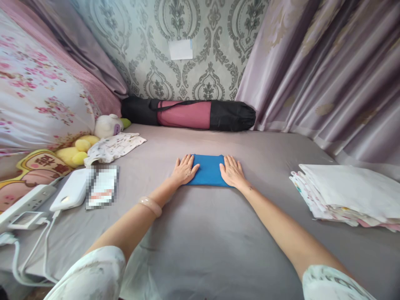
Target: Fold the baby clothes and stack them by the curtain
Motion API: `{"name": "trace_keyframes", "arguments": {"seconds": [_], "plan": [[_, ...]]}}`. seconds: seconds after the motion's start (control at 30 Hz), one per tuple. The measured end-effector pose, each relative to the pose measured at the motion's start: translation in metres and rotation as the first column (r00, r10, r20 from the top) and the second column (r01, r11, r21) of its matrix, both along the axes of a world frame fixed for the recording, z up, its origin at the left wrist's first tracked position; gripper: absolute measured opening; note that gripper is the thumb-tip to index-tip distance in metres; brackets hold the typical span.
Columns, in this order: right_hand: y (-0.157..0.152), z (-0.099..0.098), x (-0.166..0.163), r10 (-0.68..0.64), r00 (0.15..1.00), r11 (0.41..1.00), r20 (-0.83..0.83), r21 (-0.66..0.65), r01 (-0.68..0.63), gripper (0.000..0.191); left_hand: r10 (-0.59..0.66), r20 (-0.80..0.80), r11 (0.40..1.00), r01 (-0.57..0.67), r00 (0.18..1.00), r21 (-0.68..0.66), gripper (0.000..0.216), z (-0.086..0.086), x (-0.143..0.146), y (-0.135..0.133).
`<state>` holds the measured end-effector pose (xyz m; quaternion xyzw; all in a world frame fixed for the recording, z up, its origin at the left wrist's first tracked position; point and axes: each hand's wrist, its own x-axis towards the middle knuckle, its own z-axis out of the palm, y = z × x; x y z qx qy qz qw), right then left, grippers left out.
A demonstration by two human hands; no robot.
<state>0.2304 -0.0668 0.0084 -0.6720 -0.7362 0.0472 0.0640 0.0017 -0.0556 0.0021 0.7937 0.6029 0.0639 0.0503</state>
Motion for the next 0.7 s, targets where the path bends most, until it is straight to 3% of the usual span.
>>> {"name": "trace_keyframes", "arguments": {"seconds": [0.13,0.23,0.33,0.5,0.7], "plan": [[-0.011,0.01,-0.013,-0.018,0.999,0.983,0.048,0.184,0.009,0.06,0.062,-0.049,0.995,-0.058,0.997,0.075,0.065,0.019,0.017,-0.016],[-0.024,0.014,-0.029,0.065,0.996,0.954,0.062,0.289,-0.08,0.058,0.072,-0.037,0.983,-0.065,0.997,0.171,0.063,0.026,0.037,-0.035],[-0.033,0.011,-0.041,0.163,0.984,0.954,0.074,0.244,-0.176,0.057,0.02,-0.048,0.985,-0.011,0.999,0.174,0.061,0.019,0.051,-0.046],[-0.033,0.001,-0.044,0.158,0.986,0.975,0.045,0.152,-0.163,0.059,0.022,-0.073,0.992,-0.013,0.997,0.122,0.061,0.003,0.052,-0.046],[-0.031,0.001,-0.043,0.163,0.986,0.979,0.021,0.12,-0.164,0.059,0.042,-0.103,0.996,-0.033,0.994,0.086,0.061,0.007,0.053,-0.047]]}}
